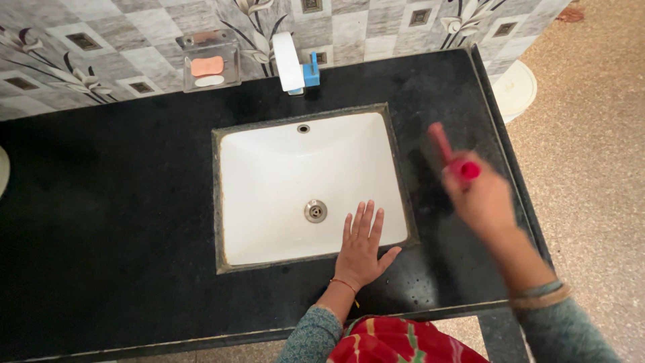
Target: The person uses a pink squeegee to wipe water from a black countertop and a white sink. They systematically move the squeegee across the countertop surface and the sink basin, pushing liquid toward the drain.
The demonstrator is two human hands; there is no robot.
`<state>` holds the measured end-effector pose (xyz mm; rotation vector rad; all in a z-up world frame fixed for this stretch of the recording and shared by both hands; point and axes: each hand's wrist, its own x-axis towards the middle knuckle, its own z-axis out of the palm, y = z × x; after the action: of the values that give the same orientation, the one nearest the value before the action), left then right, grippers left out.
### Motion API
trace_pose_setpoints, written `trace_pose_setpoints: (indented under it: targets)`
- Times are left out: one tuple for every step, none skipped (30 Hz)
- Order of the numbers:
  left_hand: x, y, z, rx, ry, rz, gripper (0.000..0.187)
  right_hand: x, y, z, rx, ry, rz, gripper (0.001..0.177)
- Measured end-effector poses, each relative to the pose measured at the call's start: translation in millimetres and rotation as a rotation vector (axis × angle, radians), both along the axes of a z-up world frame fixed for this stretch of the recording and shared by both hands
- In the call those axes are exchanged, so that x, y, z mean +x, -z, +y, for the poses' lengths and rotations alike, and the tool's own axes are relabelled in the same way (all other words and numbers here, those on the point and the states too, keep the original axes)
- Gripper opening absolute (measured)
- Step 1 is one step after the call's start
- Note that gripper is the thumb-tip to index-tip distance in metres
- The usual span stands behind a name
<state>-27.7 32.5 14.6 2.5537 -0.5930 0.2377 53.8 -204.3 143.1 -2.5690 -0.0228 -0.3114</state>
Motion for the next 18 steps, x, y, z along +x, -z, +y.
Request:
trace_pose_setpoints:
  targets:
    - [0,1,0,0.012,0.0,-0.006,0.088,10,2,-13,-0.032,0.037,-0.015,0.027]
    - [1,1,0,0.024,0.001,-0.013,0.089,20,6,-27,-0.067,0.079,0.02,0.027]
    - [0,2,0,0.036,0.0,-0.019,0.089,31,11,-43,-0.103,0.12,0.056,0.027]
    - [0,2,0,0.039,0.0,-0.022,0.088,41,17,-58,-0.151,0.126,0.062,0.028]
    - [0,3,0,0.042,-0.001,-0.026,0.088,51,23,-72,-0.199,0.132,0.067,0.029]
    - [0,3,0,0.045,-0.002,-0.03,0.088,59,31,-82,-0.246,0.137,0.072,0.029]
    - [0,3,-1,0.051,-0.006,-0.025,0.088,65,40,-88,-0.278,0.131,0.066,0.032]
    - [1,3,-1,0.056,-0.01,-0.021,0.088,70,46,-92,-0.31,0.125,0.059,0.035]
    - [1,3,-1,0.061,-0.014,-0.017,0.089,72,49,-93,-0.342,0.118,0.052,0.037]
    - [1,3,-1,0.062,-0.015,-0.012,0.088,73,52,-90,-0.342,0.108,0.081,0.039]
    - [1,3,-1,0.061,-0.014,-0.007,0.088,71,53,-83,-0.343,0.1,0.111,0.041]
    - [2,2,-2,0.06,-0.013,-0.002,0.088,69,52,-74,-0.345,0.093,0.142,0.043]
    - [2,2,-2,0.063,-0.015,-0.003,0.088,66,50,-62,-0.357,0.082,0.149,0.043]
    - [2,1,-2,0.066,-0.017,-0.004,0.088,59,47,-49,-0.369,0.07,0.157,0.043]
    - [2,1,-3,0.069,-0.019,-0.005,0.088,52,44,-33,-0.381,0.059,0.165,0.043]
    - [1,0,-3,0.063,-0.023,-0.005,0.088,45,40,-17,-0.378,0.043,0.185,0.04]
    - [1,-1,-3,0.056,-0.027,-0.008,0.088,37,37,2,-0.375,0.029,0.203,0.037]
    - [1,-1,-2,0.05,-0.03,-0.011,0.088,27,35,20,-0.33,0.001,0.227,0.043]
